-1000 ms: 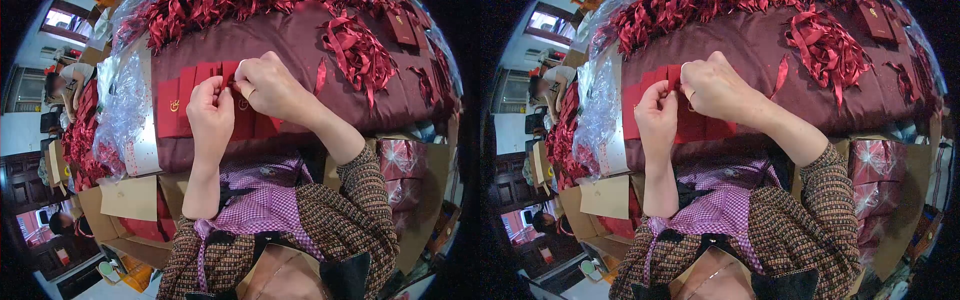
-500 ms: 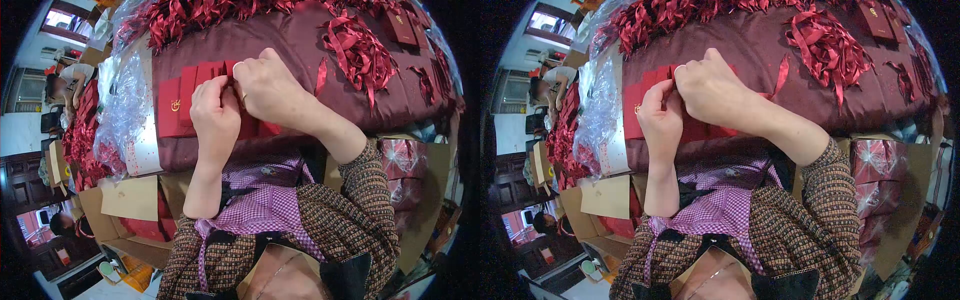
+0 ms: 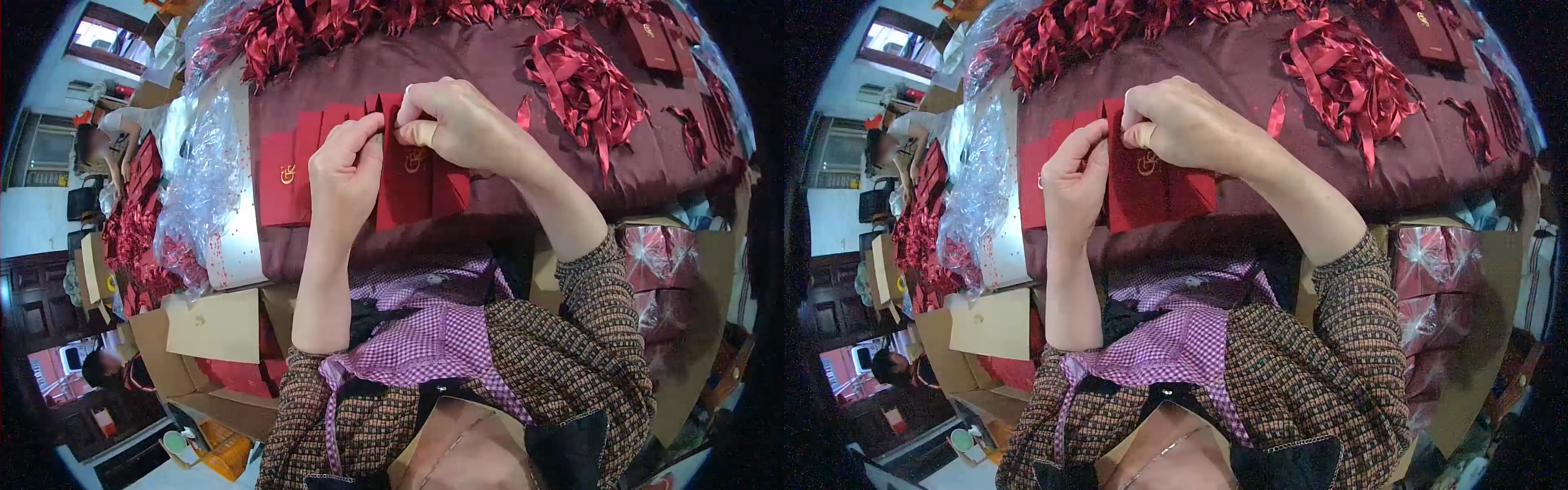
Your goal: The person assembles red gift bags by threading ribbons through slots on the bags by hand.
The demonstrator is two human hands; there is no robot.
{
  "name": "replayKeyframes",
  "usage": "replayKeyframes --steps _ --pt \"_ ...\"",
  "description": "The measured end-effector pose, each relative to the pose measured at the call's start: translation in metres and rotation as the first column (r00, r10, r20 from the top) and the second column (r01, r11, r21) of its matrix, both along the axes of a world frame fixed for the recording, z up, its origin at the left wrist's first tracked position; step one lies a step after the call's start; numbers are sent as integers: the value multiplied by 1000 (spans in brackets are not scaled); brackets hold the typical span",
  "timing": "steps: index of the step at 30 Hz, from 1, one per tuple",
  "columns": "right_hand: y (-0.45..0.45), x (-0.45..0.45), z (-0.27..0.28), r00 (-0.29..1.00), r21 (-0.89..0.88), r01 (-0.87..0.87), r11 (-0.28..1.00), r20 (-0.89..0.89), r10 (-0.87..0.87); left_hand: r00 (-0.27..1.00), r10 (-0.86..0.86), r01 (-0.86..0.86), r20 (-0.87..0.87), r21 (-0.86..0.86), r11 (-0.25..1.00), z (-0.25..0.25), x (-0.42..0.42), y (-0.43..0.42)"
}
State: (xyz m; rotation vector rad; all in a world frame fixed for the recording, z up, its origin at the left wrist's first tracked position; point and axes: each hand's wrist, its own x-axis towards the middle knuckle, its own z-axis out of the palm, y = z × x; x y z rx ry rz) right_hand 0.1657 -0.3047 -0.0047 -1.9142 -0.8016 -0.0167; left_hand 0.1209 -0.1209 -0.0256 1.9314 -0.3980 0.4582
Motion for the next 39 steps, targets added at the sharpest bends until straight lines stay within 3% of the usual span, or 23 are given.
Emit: replayKeyframes --steps 4,6,7,10,12,17,19,23,25,27,29,30,31,32,33,35,37,39 --pt "-7 0 2 998 -20 -52 998 -27 51 1000 -5 5 -9 44 999 0 1 1" --pt "-18 8 7 992 -5 -127 992 7 127 993 25 -18 -118 55 998 5 -1 0" --pt "-23 15 5 985 114 -154 981 -56 162 993 27 -21 -117 55 998 3 0 1" --pt "-24 17 8 989 222 -139 965 -21 147 995 2 -7 -98 -54 998 -5 7 3" --pt "-13 21 10 890 35 -137 990 444 107 997 -11 11 -80 -2 1000 2 7 1" --pt "-10 26 5 921 4 -166 986 358 154 986 -6 9 -167 16 1000 4 4 -3" --pt "-13 27 4 925 -28 -223 974 310 220 963 -41 4 -267 -138 990 0 3 -3" --pt "-16 28 1 909 -59 -227 972 345 233 936 -93 -4 -339 -273 962 -6 6 2" --pt "-22 33 -2 884 -123 -203 971 404 236 953 -62 -43 -296 -333 942 0 9 19" --pt "-31 35 -1 910 -112 -204 973 345 231 964 -133 -35 -232 -603 797 -6 19 49" --pt "-39 36 -3 956 -125 -164 979 223 189 974 -65 -80 -216 -598 797 -3 21 71" --pt "-40 36 -1 948 -113 -167 979 254 191 974 -68 -78 -217 -599 797 -1 19 65" --pt "-38 36 -3 949 -113 -164 980 254 188 974 173 -215 -144 -366 905 5 16 55" --pt "-35 37 -6 958 -97 -133 986 242 153 925 379 -377 -7 -126 918 12 13 45" --pt "-32 37 -7 966 -81 -101 992 230 117 901 429 -432 63 44 901 19 5 38" --pt "-27 38 -6 965 -118 -80 990 240 107 969 175 -217 177 255 942 25 -6 23" --pt "-23 40 -10 983 -66 -103 993 146 111 996 27 -60 81 431 900 14 -11 10" --pt "-22 43 -17 983 -79 -98 992 145 108 993 115 -95 -18 454 886 5 -11 2"
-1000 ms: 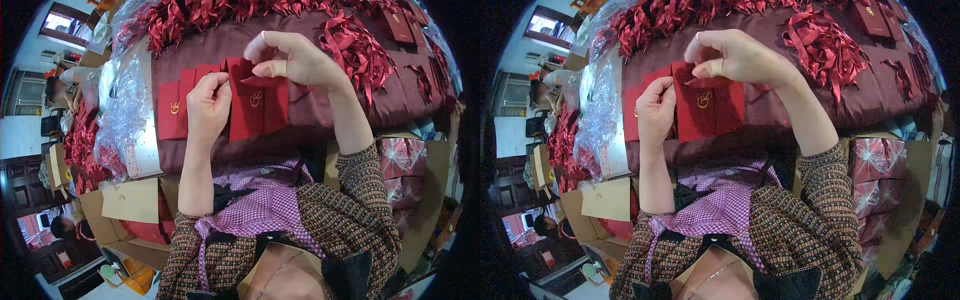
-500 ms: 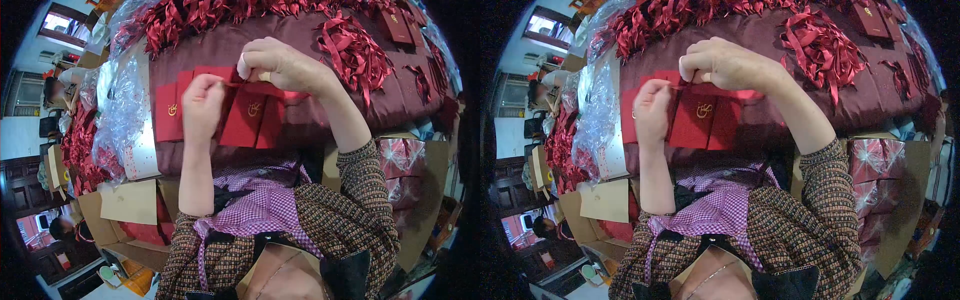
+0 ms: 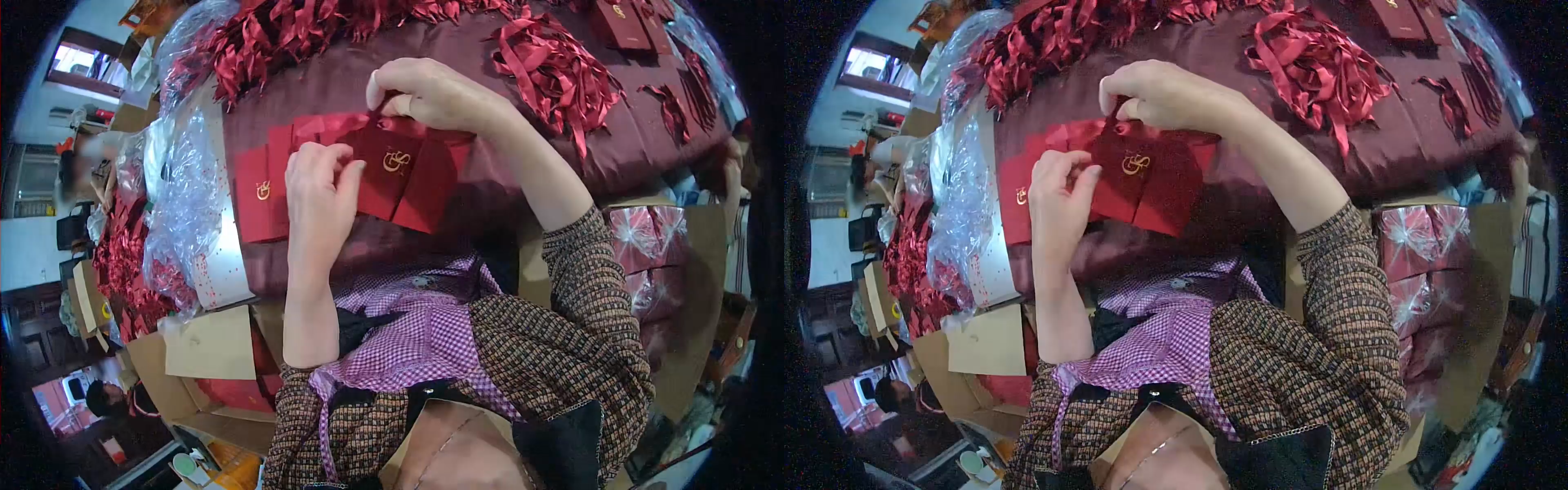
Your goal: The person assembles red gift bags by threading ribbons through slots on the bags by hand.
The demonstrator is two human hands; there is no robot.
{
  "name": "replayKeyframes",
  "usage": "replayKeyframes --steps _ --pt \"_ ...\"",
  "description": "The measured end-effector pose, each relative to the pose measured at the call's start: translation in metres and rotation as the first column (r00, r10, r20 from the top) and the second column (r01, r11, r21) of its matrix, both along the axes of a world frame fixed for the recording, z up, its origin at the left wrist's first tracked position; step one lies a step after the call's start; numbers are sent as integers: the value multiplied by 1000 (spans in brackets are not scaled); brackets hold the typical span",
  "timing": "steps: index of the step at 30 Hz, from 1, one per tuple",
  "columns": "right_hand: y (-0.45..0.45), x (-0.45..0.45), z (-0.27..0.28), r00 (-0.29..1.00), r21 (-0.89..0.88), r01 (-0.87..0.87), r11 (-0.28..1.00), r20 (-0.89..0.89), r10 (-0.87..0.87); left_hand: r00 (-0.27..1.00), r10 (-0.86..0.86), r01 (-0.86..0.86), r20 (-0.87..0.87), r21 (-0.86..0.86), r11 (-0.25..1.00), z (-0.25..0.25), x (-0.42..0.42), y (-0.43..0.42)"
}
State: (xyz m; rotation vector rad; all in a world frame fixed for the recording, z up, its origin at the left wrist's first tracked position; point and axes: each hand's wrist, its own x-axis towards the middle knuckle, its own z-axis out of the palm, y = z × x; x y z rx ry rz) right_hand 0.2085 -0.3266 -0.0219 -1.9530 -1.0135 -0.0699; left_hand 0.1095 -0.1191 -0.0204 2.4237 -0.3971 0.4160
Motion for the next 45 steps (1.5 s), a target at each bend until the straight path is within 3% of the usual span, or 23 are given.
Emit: replayKeyframes --steps 2,3,5,7,9,11,14,17,18,20,23,24,27,29,30,33,35,37,38,39,40,42,45 --pt "-4 0 -7 985 75 1 997 -171 12 1000 5 -5 14 46 999 -10 8 3" --pt "-9 1 -9 987 117 19 993 -160 0 999 17 -17 -39 6 1000 -10 7 -1" --pt "-22 0 -6 951 44 96 994 -300 -79 996 -11 9 -84 -19 1000 -12 9 -5" --pt "-31 -1 -12 953 102 124 987 -290 -90 991 -40 35 -125 -41 999 -13 12 -4" --pt "-50 -1 -18 935 177 141 974 -346 -72 973 17 -58 -231 -173 983 -13 16 0" --pt "-79 -10 -12 960 -19 152 988 -235 -152 970 23 -80 -243 -229 970 -22 21 14" --pt "-113 -19 -30 987 -240 98 966 -101 -125 961 65 -126 -268 -218 968 -17 18 16" --pt "-115 -30 -63 946 -358 299 884 234 -225 959 72 -140 -275 -237 961 -20 19 15" --pt "-111 -31 -65 945 -295 307 905 205 -254 964 59 -129 -259 -263 956 -20 20 13" --pt "-109 -41 -59 926 -115 311 944 -190 -328 965 58 -131 -256 -280 951 -24 20 14" --pt "-111 -48 -37 880 33 381 924 -321 -351 969 70 -140 -236 -294 946 -28 21 14" --pt "-102 -57 -25 887 248 340 907 -406 -222 968 82 -149 -236 -285 947 -27 21 15" --pt "-100 -72 0 885 324 261 909 -457 -91 952 96 -181 -289 -283 942 -25 21 15" --pt "-106 -71 0 842 485 4 875 -474 258 945 92 -186 -314 -286 940 -22 21 16" --pt "-99 -76 1 771 568 70 820 -552 316 937 84 -190 -338 -294 937 -21 20 17" --pt "-79 -87 2 667 578 88 811 -639 383 932 19 -168 -361 -385 908 -25 19 23" --pt "-66 -88 -5 732 383 116 916 -656 181 916 -39 -158 -400 -447 880 -26 17 28" --pt "-47 -89 -22 907 166 206 964 -403 -124 895 -103 -149 -435 -508 848 -22 14 29" --pt "-41 -89 -26 948 74 249 966 -222 -228 869 -162 -140 -467 -547 825 -15 10 27" --pt "-37 -90 -22 945 19 267 964 -201 -258 840 -222 -133 -494 -585 800 -11 8 26" --pt "-33 -89 -22 945 19 267 963 -202 -258 840 -222 -133 -495 -585 800 -12 7 26" --pt "-25 -86 -25 913 64 340 938 217 -346 847 -251 -109 -470 -614 782 -15 4 27" --pt "-9 -90 -22 852 93 365 926 368 -372 851 -260 -82 -457 -604 793 -8 -1 25"
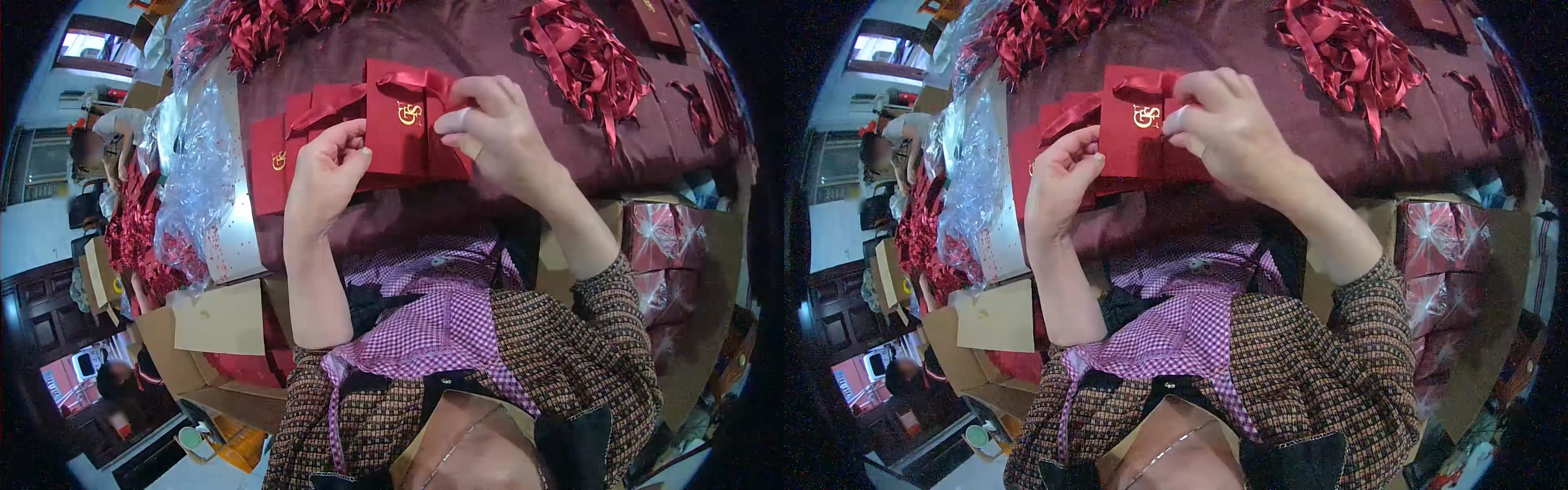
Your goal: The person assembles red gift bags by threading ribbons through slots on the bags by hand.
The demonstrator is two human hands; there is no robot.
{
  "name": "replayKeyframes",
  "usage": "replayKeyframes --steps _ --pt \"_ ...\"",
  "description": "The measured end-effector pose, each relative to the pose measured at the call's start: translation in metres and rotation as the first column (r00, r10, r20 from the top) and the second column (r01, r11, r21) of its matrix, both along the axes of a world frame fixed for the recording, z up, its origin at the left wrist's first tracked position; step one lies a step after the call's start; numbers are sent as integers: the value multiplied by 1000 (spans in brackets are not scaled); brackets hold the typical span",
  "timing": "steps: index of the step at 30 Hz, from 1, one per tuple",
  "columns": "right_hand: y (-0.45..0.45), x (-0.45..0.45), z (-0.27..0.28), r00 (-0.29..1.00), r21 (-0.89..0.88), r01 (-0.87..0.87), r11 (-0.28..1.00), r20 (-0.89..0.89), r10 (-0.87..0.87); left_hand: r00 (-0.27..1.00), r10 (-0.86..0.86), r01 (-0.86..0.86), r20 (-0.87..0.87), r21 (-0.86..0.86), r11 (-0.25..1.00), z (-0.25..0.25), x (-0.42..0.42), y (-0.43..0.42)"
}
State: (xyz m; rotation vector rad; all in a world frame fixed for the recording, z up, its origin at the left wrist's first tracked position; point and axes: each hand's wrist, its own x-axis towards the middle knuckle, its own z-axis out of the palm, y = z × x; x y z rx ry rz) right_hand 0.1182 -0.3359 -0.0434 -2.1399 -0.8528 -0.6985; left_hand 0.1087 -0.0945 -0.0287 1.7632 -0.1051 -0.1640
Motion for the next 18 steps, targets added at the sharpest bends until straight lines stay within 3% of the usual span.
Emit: replayKeyframes --steps 1,3,5,9,18 --pt "6 -1 2 997 -9 3 1000 73 -3 1000 -2 2 -1 0 1000 2 -1 -1" --pt "17 -1 -9 998 34 -43 999 56 41 999 27 -25 -43 40 999 4 -3 -3" --pt "25 0 -17 986 124 -115 986 -109 129 999 25 -24 -28 36 999 5 -3 -5" --pt "35 2 -17 975 188 -104 977 -174 137 999 30 -30 -14 9 1000 0 -2 -5" --pt "40 4 -14 966 131 -79 988 -236 108 999 5 -6 -33 -25 1000 1 -2 -6"
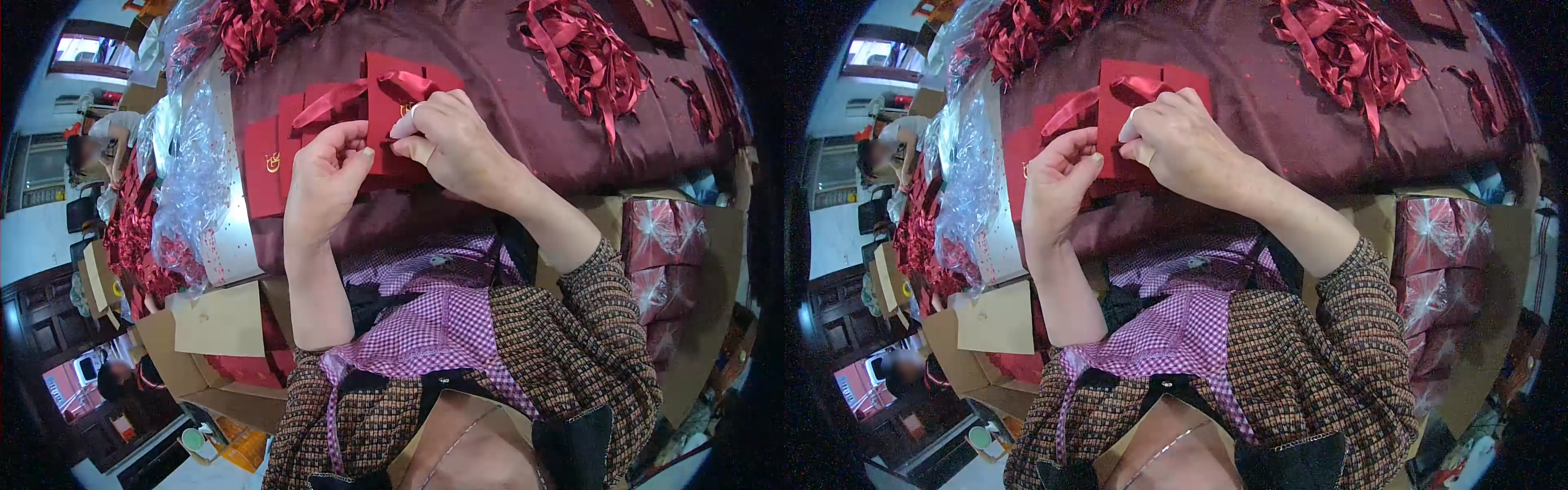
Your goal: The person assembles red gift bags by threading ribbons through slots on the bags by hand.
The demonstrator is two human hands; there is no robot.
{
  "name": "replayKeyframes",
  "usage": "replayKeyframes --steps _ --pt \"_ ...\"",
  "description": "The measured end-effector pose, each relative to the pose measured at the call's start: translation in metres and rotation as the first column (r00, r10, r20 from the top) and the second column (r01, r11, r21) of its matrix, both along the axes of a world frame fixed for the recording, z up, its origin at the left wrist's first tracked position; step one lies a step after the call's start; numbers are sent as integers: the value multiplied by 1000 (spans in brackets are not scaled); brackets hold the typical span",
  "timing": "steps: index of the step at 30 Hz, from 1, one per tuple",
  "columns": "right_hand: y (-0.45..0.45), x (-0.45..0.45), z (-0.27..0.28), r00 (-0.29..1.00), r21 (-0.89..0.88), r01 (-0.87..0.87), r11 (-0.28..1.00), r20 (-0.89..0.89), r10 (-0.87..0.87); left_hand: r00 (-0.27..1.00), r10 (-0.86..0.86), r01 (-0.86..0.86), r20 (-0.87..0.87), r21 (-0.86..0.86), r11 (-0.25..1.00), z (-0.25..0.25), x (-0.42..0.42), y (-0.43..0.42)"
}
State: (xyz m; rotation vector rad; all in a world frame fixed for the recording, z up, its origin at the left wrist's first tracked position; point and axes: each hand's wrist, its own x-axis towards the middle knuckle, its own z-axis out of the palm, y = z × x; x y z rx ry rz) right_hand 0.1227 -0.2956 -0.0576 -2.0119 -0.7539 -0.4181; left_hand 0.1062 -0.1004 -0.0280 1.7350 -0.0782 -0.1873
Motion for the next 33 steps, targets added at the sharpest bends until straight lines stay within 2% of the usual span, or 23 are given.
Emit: replayKeyframes --steps 7,10,12,13,15,16,19,21,22,23,25,27,29,32,33 --pt "2 0 11 1000 -42 0 999 -6 0 1000 14 -14 24 4 1000 6 -5 -6" --pt "4 -2 19 998 -119 12 993 64 -5 1000 22 -22 16 22 1000 7 -8 -9" --pt "6 -3 23 982 -292 88 952 184 -35 995 39 -45 92 63 997 6 -10 -12" --pt "7 -4 26 982 -292 88 953 184 -34 995 39 -45 92 63 997 5 -11 -14" --pt "9 -6 33 937 -455 170 874 348 -1 976 30 -72 214 189 979 3 -12 -21" --pt "11 -6 35 938 -455 167 875 347 1 940 -6 -88 342 258 962 0 -11 -23" --pt "10 -3 34 929 -517 179 837 370 31 961 17 -72 278 187 980 -2 -12 -22" --pt "4 9 28 996 -221 -80 972 -47 72 970 80 -109 229 116 987 -1 -15 -21" --pt "1 9 27 988 -92 -100 991 -126 88 975 142 -153 172 49 987 -1 -16 -20" --pt "0 9 26 989 -93 -101 991 -122 89 979 145 -147 145 1 989 0 -16 -20" --pt "0 5 22 969 117 -29 993 -241 57 978 161 -161 136 -11 987 -3 -15 -18" --pt "-4 7 14 978 131 -34 991 -201 60 977 171 -169 126 -23 985 -4 -13 -16" --pt "-7 8 10 985 145 -41 989 -159 64 982 181 -173 54 -120 977 -4 -12 -15" --pt "-9 6 7 980 127 -15 992 -193 40 982 183 -177 46 -116 977 -1 -12 -16" --pt "-8 6 5 991 87 -13 996 -131 24 982 183 -176 46 -116 977 -1 -12 -16"
